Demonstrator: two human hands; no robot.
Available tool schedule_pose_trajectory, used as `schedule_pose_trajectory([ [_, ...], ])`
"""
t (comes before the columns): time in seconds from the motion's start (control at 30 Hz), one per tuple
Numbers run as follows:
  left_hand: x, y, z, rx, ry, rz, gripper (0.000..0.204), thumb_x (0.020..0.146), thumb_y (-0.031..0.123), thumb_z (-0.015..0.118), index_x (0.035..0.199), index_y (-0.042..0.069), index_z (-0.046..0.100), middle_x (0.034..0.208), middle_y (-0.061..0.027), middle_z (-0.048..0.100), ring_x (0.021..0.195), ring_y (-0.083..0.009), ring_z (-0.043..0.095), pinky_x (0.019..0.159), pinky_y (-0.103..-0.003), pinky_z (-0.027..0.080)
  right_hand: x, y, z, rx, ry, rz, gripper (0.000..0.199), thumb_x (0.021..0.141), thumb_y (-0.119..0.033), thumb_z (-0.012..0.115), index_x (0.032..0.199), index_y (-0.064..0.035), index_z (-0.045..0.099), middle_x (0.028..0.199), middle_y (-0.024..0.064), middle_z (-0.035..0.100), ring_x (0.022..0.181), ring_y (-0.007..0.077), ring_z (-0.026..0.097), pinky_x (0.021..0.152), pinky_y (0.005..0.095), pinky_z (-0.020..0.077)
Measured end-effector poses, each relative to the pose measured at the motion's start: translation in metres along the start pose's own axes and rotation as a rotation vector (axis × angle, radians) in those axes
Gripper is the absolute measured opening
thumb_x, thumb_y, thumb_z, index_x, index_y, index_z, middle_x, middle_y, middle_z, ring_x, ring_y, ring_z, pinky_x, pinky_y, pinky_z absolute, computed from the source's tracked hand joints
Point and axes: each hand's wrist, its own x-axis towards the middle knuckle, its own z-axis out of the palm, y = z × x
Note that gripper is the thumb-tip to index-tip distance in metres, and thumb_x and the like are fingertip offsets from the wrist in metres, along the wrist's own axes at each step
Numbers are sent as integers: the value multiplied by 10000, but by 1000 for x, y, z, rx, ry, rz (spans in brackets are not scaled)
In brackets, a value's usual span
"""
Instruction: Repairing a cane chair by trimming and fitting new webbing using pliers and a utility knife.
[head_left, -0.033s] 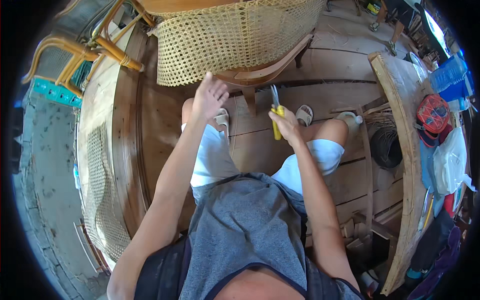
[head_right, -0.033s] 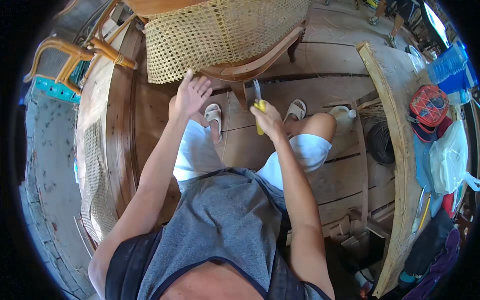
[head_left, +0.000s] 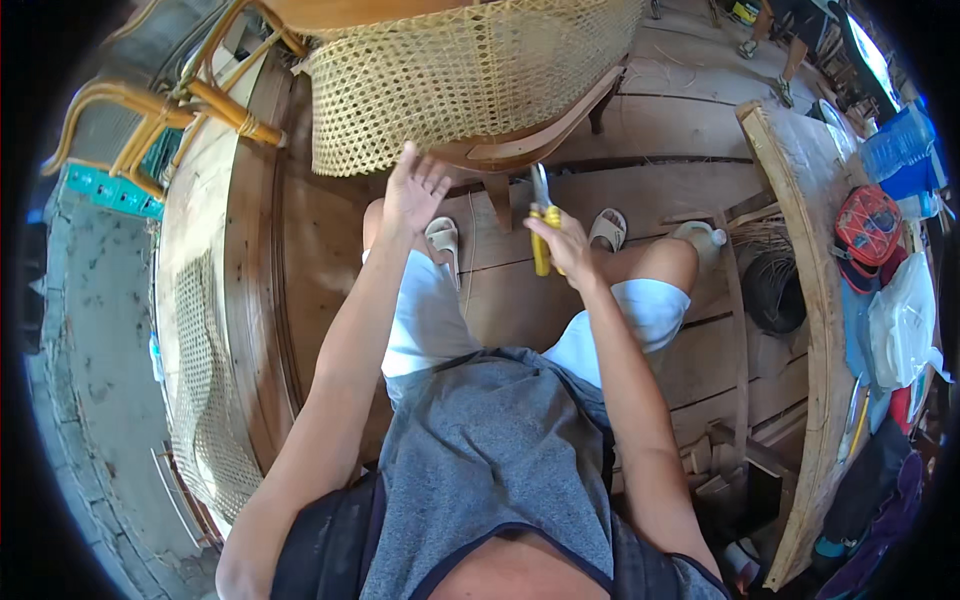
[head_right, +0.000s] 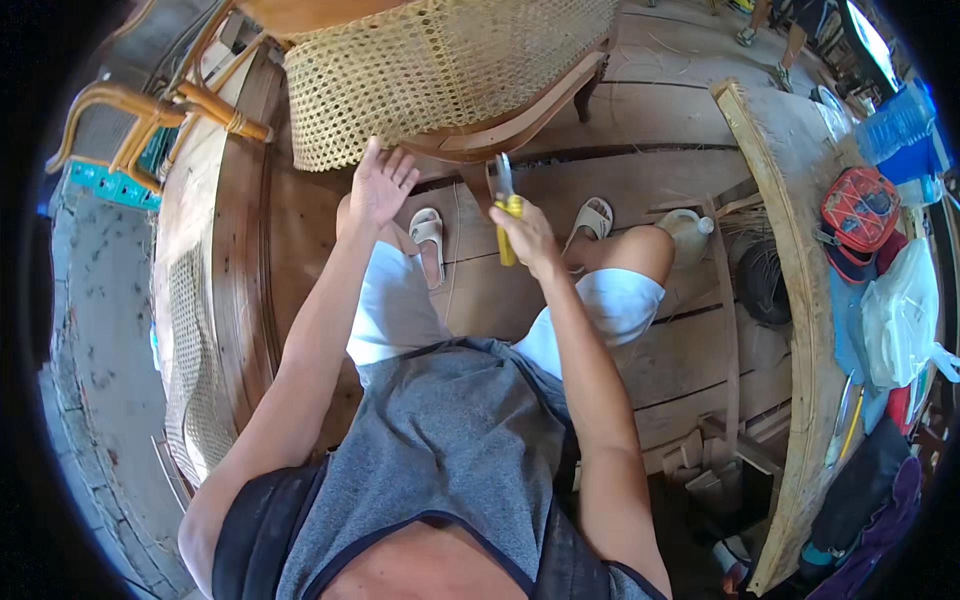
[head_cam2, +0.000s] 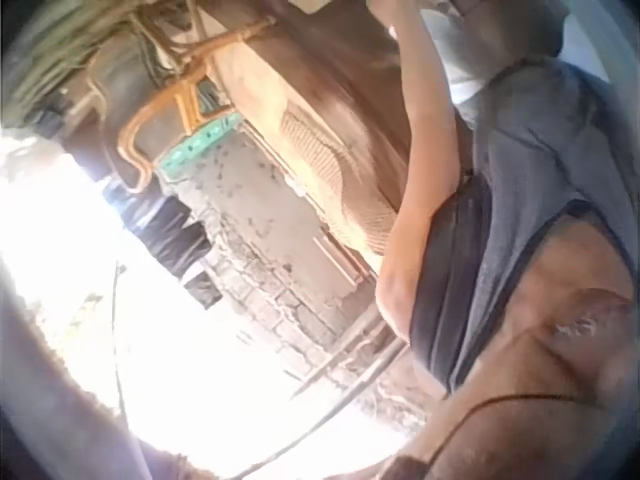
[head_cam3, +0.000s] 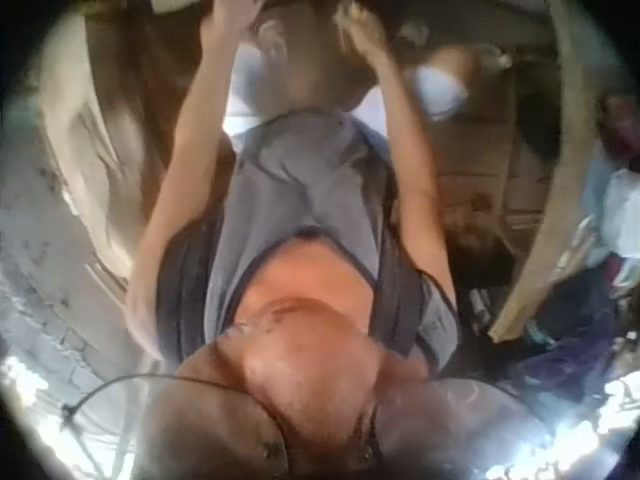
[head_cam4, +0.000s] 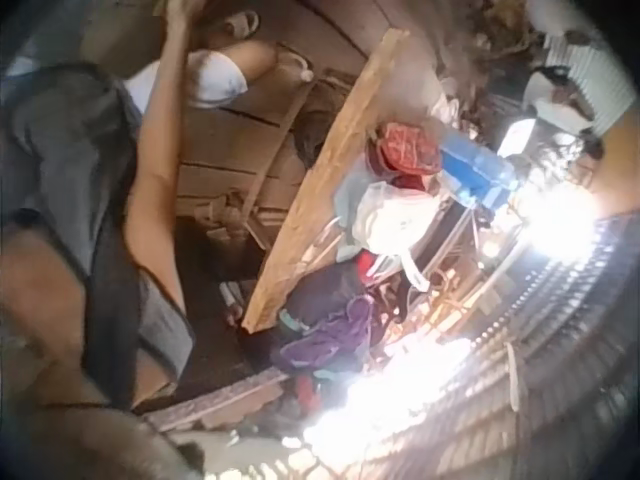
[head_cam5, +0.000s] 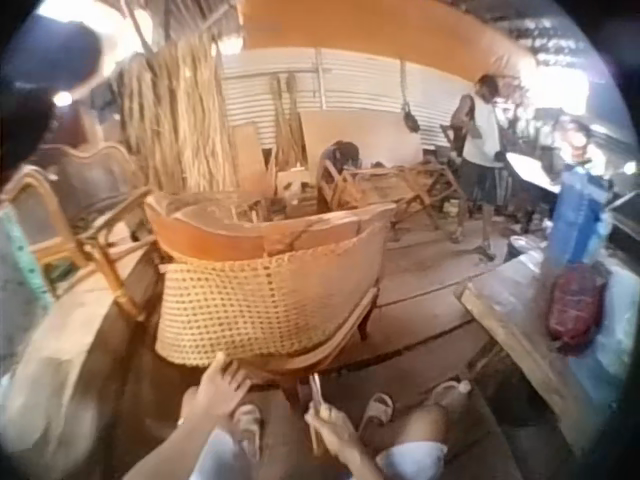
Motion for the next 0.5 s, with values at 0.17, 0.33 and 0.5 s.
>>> schedule_pose_trajectory([
  [0.17, 32, -3, 12, -287, -172, 268, 403, 855, 276, 692, 1178, 79, 550, 1167, -45, 610, 1033, -177, 595, 943, -356, 473, 19, -29, 31, 824, -274, 160, 456, 937, -289, 529, 1326, -78, 418, 1115, 123, 596, 842, 244, 668, 573, 270, 550],
  [0.33, -2, -21, 32, -269, -214, 251, 240, 916, 238, 604, 1095, 78, 602, 1128, -44, 627, 1045, -169, 593, 952, -339, 505, 39, -21, 49, 1007, -300, 118, 380, 943, -284, 520, 1258, -79, 460, 1078, 113, 615, 862, 248, 667, 607, 292, 559],
  [0.5, -15, -24, 48, -276, -189, 267, 265, 914, 257, 607, 1096, 65, 596, 1089, -45, 631, 1025, -166, 596, 946, -325, 507, 55, -29, 69, 1083, -320, 109, 275, 949, -267, 514, 1151, -80, 520, 1021, 99, 644, 821, 217, 664, 620, 312, 564],
])
